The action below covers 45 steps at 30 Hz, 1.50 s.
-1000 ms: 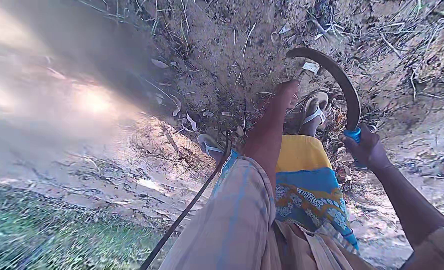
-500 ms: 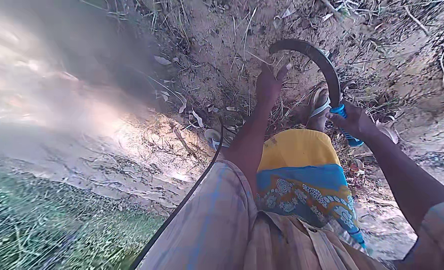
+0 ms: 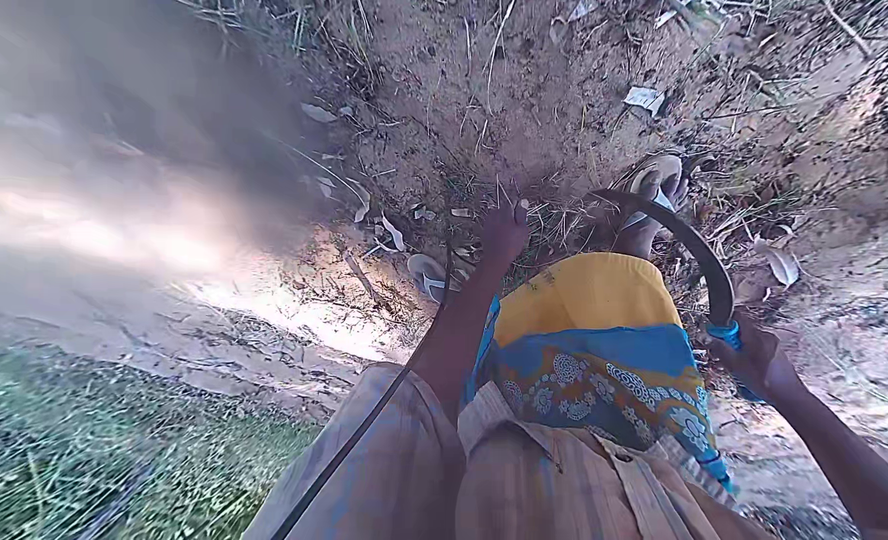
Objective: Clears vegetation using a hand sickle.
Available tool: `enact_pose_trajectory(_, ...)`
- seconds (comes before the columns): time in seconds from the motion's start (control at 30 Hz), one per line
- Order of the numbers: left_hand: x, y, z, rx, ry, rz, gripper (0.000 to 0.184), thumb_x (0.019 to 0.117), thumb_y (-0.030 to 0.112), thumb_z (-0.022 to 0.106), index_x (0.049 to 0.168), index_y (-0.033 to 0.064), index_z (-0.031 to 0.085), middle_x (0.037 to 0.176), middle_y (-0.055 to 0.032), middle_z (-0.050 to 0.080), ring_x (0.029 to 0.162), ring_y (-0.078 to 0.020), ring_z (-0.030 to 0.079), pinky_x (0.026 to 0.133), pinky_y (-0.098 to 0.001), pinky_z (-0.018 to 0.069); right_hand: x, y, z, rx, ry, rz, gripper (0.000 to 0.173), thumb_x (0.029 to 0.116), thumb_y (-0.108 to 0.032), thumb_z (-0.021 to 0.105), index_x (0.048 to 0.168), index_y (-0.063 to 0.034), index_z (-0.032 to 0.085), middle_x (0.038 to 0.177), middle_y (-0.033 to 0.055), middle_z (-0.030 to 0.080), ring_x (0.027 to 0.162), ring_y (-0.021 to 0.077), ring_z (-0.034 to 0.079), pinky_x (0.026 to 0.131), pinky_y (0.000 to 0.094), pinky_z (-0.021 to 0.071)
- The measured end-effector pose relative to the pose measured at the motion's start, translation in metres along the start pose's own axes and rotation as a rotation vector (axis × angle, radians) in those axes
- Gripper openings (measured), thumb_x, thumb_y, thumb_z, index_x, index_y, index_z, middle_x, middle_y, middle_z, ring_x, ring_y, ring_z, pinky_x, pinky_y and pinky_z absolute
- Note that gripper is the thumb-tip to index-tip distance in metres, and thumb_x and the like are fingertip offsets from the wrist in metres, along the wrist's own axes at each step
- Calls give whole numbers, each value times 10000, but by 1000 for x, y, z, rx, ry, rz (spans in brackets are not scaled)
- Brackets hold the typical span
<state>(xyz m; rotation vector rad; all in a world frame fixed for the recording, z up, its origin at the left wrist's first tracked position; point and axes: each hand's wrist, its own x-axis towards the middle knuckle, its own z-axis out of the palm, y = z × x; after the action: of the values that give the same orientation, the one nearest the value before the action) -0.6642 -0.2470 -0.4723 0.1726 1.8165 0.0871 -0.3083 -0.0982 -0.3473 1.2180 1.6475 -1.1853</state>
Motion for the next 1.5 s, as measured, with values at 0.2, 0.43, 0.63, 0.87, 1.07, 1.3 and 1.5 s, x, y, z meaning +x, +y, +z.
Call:
enact_pose_trajectory(0.2, 36, 107, 9, -780, -239, -196, 747, 1061, 630, 362, 1575, 88, 367, 1576, -243, 398, 1422, -410, 442, 1092, -643, 416, 53, -39, -23, 44, 206, -172, 646, 952, -488, 521, 1194, 108, 568, 808, 219, 637, 674, 308, 635, 653, 532, 514)
enact_pose_trajectory(0.43, 44, 112, 24, -348, 22, 71, 356, 1121, 125, 353, 1303, -95, 566, 1195, -236, 630, 1091, -291, 620, 974, -434, 492, 89, -40, -36, -28, 94, -175, 435, 992, -280, 636, 1193, 96, 549, 763, 250, 602, 656, 423, 614, 629, 634, 475)
enact_pose_trajectory(0.63, 45, 73, 22, -156, 129, 289, 382, 1126, 117, 299, 1258, -117, 570, 1116, -279, 640, 1083, -370, 630, 978, -519, 475, 126, -38, -29, 18, -115, -20, 376, 1058, -240, 598, 1253, 76, 537, 856, 259, 613, 740, 397, 631, 729, 603, 499)
enact_pose_trajectory(0.87, 22, 15, 29, 115, -161, -26, 484, 1148, 235, 278, 1423, -89, 509, 1362, -337, 579, 1313, -464, 552, 1111, -614, 401, 10, 30, 6, 3, -182, 194, 544, 1016, -330, 641, 1345, 90, 535, 989, 327, 652, 890, 477, 653, 819, 654, 486)
enact_pose_trajectory(1.07, 50, 79, 40, -794, -190, -243, 514, 1137, 379, 322, 1511, 33, 397, 1415, -207, 551, 1206, -310, 597, 975, -497, 513, 11, 6, -11, 167, 25, 201, 533, 1029, -311, 611, 1328, 121, 519, 978, 309, 646, 858, 427, 647, 811, 610, 495)
enact_pose_trajectory(1.3, 44, 105, 36, 35, -37, -24, 426, 1125, 149, 365, 1448, -112, 461, 1440, -346, 513, 1377, -447, 498, 1144, -561, 385, -10, 13, 9, 297, 183, 225, 542, 1012, -310, 594, 1316, 131, 513, 864, 223, 637, 695, 300, 631, 693, 511, 521)
enact_pose_trajectory(1.5, 39, 51, 38, -257, 9, 15, 441, 1150, 202, 294, 1423, -86, 488, 1280, -307, 592, 1099, -379, 603, 981, -518, 471, 27, -12, 13, 194, 85, 37, 569, 999, -340, 620, 1292, 142, 544, 924, 304, 653, 815, 421, 647, 758, 597, 493)
